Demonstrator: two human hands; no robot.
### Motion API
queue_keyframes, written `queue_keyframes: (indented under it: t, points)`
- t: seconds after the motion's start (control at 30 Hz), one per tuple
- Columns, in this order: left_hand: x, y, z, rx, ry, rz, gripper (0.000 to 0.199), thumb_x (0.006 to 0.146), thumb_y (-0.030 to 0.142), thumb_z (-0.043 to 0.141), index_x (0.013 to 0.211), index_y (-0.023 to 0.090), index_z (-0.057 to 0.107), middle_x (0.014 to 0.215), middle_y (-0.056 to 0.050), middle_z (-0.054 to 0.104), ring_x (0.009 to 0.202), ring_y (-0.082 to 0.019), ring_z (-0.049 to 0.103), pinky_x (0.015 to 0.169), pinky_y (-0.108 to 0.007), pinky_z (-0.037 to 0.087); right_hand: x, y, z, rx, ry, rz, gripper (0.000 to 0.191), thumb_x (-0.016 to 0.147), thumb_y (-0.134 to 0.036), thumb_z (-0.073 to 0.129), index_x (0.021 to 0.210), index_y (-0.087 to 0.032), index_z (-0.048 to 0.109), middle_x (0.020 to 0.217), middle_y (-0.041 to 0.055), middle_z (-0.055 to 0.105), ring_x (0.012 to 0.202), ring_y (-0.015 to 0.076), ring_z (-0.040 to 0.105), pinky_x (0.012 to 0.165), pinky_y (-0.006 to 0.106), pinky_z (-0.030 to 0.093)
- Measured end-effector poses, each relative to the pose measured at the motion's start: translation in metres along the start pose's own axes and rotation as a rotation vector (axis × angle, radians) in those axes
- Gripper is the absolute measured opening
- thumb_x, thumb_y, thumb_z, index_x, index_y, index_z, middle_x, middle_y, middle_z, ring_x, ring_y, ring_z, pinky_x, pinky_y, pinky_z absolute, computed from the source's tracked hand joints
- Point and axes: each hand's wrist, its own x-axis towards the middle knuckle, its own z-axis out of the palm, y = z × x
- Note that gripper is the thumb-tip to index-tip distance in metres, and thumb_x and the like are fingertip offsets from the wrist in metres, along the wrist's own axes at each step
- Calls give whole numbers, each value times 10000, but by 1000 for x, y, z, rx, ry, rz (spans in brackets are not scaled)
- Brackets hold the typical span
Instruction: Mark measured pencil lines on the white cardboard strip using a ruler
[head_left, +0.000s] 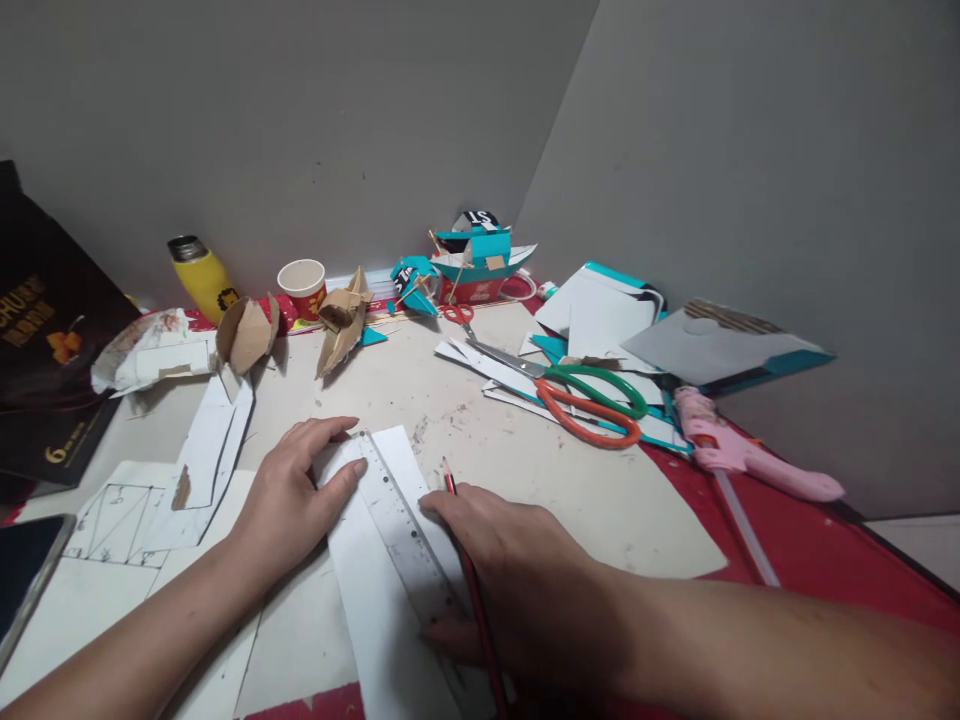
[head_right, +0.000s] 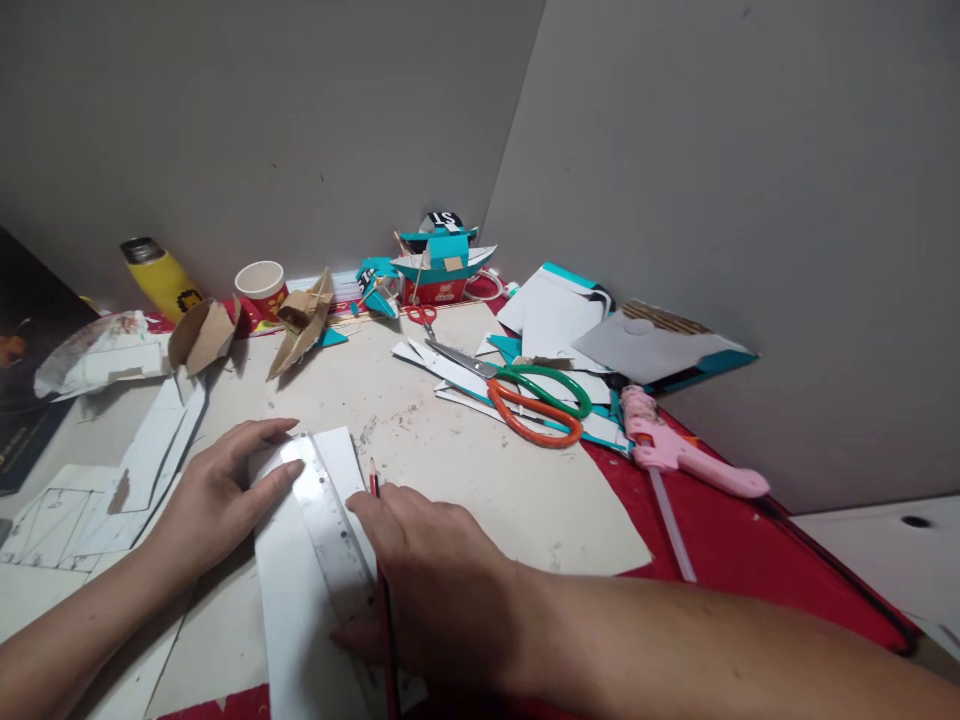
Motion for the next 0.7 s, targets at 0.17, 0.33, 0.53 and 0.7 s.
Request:
queue_keyframes:
  t: [0.17,0.33,0.53,0.7]
  points:
    - [-1,2,0,-103,57,-51,246,855,287,634,1094,234,666,1024,-54,702,966,-222,641,894,-427,505,1,2,3,12,30,-27,591,678,-450,777,1128,-128,570,1077,165,663,930,343,654,731,487,566]
    - [1,21,-12,-524,161,-366,246,834,310,690,1073,250,692,852,19,627,646,-103,593,638,-248,516,-2,7,3,46,193,-127,618,686,-493,775,1122,-107,569,1080,175,690,892,307,678,711,422,574]
    - [2,32,-21,-783,189,-589,400,779,334,757,1154,217,680,830,23,632,589,-67,605,609,-187,534,-1,16,4,-63,396,-225,395,856,-359,624,1170,-129,555,1002,115,722,850,243,692,700,347,558]
    - [1,38,-30,-883,90,-663,325,804,308,702,1102,190,650,673,13,671,563,-112,633,581,-227,559,8,37,-7,-205,432,-289,323,931,-231,469,1216,-107,558,1028,144,709,896,246,668,749,364,542]
